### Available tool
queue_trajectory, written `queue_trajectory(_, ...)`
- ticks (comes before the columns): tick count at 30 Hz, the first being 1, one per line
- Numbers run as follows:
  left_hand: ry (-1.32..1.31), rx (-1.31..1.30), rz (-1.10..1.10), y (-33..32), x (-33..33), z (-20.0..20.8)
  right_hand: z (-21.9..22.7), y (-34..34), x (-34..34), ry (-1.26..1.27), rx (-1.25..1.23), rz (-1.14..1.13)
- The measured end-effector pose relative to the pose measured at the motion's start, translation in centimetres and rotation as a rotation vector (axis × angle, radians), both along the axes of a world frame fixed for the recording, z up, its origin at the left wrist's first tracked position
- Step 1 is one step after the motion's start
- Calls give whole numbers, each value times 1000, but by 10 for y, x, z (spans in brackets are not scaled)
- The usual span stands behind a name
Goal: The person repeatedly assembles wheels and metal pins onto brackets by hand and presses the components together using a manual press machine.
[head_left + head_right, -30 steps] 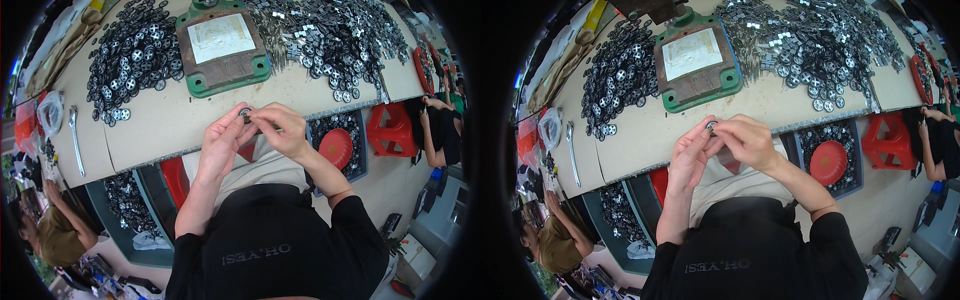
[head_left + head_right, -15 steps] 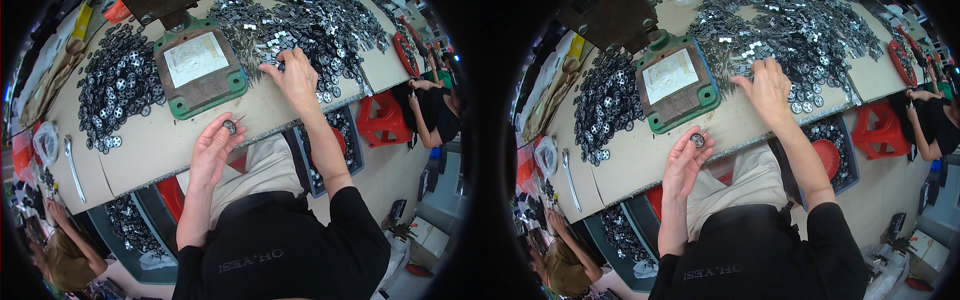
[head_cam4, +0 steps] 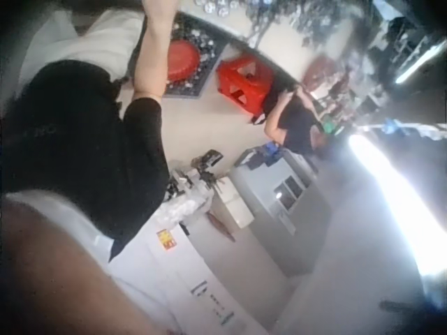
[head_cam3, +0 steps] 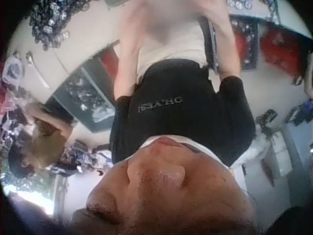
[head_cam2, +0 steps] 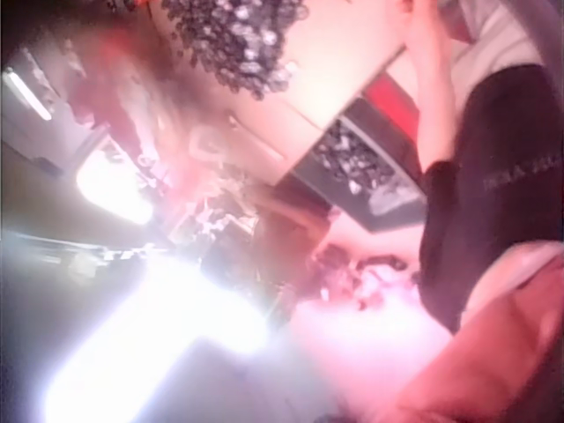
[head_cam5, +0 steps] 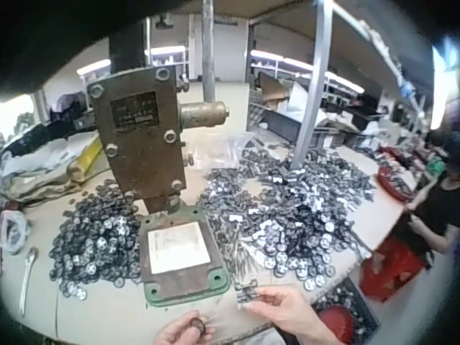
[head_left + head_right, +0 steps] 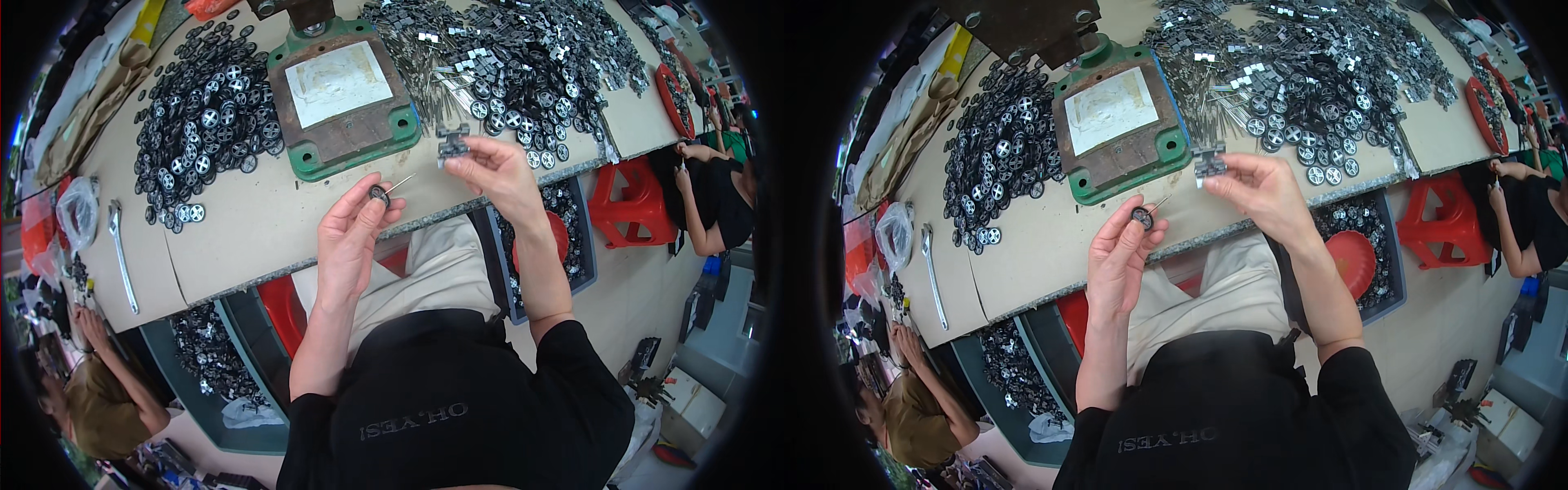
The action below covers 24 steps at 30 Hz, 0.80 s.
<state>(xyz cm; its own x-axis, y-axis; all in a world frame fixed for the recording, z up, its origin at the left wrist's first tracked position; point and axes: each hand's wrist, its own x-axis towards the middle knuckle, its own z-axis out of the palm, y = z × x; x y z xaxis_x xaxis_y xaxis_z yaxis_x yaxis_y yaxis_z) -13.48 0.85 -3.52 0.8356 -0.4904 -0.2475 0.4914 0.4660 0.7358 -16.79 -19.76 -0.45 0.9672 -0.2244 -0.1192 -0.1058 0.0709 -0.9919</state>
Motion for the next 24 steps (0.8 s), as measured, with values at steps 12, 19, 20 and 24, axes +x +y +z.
queue_trajectory(12,-67,77,7,-3,-4,6,5,7,-7,125,13,167)
queue_trajectory(19,-299,233,58,-1,-6,1,1,6,-8,104,-63,194)
queue_trajectory(20,-299,234,60,-1,-6,1,4,8,-9,95,-64,209)
queue_trajectory(24,-278,223,64,-2,-8,4,0,7,-10,27,-233,190)
